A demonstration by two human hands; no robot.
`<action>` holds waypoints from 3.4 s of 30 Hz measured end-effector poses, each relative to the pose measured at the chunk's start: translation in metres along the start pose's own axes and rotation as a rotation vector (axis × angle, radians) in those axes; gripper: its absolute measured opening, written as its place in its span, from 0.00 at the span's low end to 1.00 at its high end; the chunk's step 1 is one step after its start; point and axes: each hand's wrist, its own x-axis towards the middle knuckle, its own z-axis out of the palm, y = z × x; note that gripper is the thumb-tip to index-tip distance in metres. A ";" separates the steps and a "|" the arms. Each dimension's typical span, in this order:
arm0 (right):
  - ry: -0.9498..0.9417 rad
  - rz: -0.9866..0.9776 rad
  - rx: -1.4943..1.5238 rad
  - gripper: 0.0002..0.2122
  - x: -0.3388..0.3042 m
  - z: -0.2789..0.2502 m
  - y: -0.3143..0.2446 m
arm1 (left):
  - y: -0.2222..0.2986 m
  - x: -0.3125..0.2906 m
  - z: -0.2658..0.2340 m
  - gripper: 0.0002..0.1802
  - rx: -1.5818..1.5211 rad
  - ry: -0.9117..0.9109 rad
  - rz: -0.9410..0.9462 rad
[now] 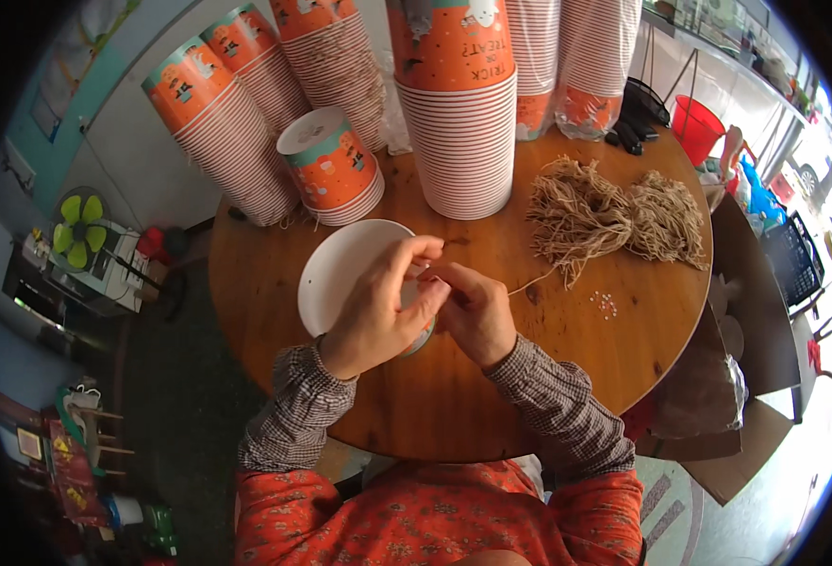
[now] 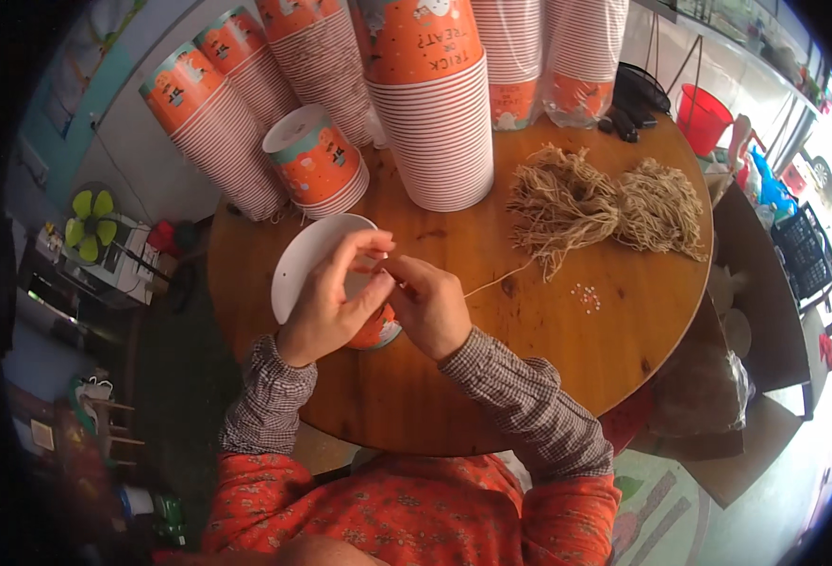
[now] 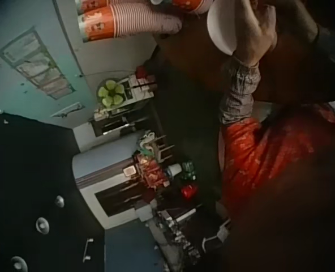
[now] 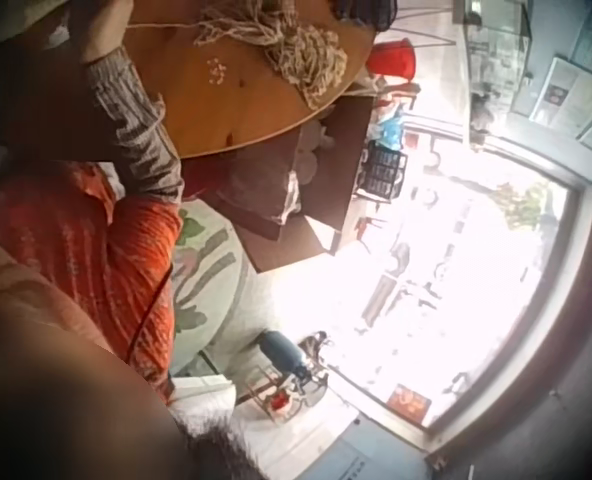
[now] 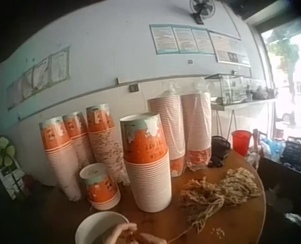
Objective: Attaching string handles to paper cups to assemble packaging.
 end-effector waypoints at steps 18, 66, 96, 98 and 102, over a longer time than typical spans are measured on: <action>-0.110 0.025 0.183 0.08 0.016 -0.027 -0.011 | -0.036 0.004 -0.002 0.06 -0.311 -0.040 -0.248; 0.066 -0.279 -0.410 0.05 0.020 -0.061 -0.011 | -0.030 0.035 -0.013 0.07 -0.783 -0.350 -0.705; 0.057 0.055 0.470 0.08 0.015 -0.030 0.004 | -0.026 0.028 0.001 0.10 -0.795 -0.198 -0.604; 0.089 0.054 0.434 0.08 0.015 -0.027 0.002 | -0.027 0.028 0.002 0.10 -0.771 -0.185 -0.552; 0.145 0.100 0.467 0.07 0.015 -0.027 -0.004 | -0.024 0.024 0.005 0.10 -0.656 -0.139 -0.433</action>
